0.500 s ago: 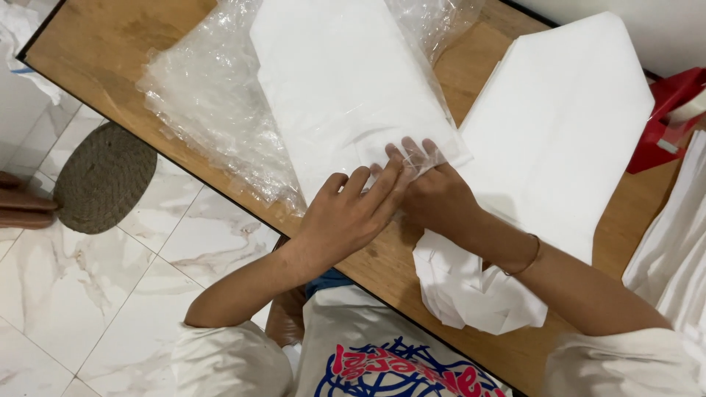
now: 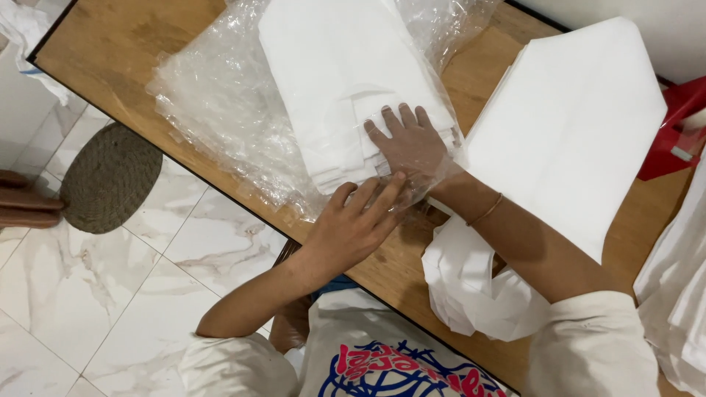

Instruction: The person folds white plastic shopping bags by hand on a wooden table. They repeatedly pick up a bag, fold it flat, and place it into a growing stack. A red tape dispenser and bubble wrap are visible on the table but are not used.

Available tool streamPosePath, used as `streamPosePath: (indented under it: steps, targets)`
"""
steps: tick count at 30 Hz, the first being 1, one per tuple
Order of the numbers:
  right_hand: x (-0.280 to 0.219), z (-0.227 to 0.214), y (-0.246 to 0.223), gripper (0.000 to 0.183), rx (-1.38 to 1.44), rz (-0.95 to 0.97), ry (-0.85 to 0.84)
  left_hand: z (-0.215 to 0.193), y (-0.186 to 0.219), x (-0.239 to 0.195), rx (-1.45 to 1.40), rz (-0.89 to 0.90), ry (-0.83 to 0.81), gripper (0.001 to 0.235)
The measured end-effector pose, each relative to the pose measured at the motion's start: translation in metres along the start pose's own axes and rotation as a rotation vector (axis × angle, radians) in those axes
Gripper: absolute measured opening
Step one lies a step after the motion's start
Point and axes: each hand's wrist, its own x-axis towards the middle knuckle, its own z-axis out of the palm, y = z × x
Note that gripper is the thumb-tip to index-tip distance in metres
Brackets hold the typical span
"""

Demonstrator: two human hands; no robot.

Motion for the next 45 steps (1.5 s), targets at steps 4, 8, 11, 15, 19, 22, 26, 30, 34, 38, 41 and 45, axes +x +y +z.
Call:
streamPosePath:
  steps: [4,8,11,15,19,22,26,30,34,38,41,45]
  targets:
    - [-0.025,-0.041,-0.014,0.091,-0.055,0.014,-0.123,0.007,0.000,-0.007,-0.020,-0.014,0.017,0.010]
    - [-0.021,-0.042,-0.014,0.084,-0.054,0.020,-0.156,0.006,0.001,-0.003,-0.070,-0.006,-0.022,0.007]
    - [-0.013,-0.026,-0.006,0.085,-0.105,0.044,-0.121,0.008,0.005,-0.003,-0.079,-0.005,-0.013,0.007]
    - [-0.049,-0.004,-0.010,0.069,-0.041,-0.015,0.081,0.006,0.007,-0.005,-0.109,-0.005,-0.028,0.011]
    - [-0.123,-0.011,-0.010,0.052,0.167,-0.081,0.227,0.006,0.030,0.005,-0.367,0.013,0.118,0.012]
    - [-0.183,-0.018,0.015,0.050,0.526,-0.104,0.360,0.008,0.051,0.021,-0.846,0.098,0.064,0.024]
    - [-0.240,-0.006,0.032,0.040,0.638,0.391,0.703,0.034,0.077,0.061,-1.438,0.109,-0.336,0.047]
    - [-0.259,0.038,0.041,0.034,0.583,0.641,0.787,0.114,0.090,0.079,-1.318,-0.006,-0.246,0.058]
    - [-0.262,0.050,0.038,0.037,0.892,0.919,0.738,0.152,0.071,0.067,-0.869,-0.276,-0.293,0.057]
    - [-0.269,0.069,0.041,0.036,0.929,0.966,0.841,0.160,0.063,0.052,-1.031,-0.496,-0.227,0.051]
    - [-0.273,0.080,0.039,0.031,0.961,0.951,0.891,0.153,0.058,0.053,-1.149,-0.588,-0.222,0.044]
    - [-0.273,0.063,0.031,0.027,1.028,0.969,0.921,0.142,0.055,0.045,-1.181,-0.577,-0.215,0.038]
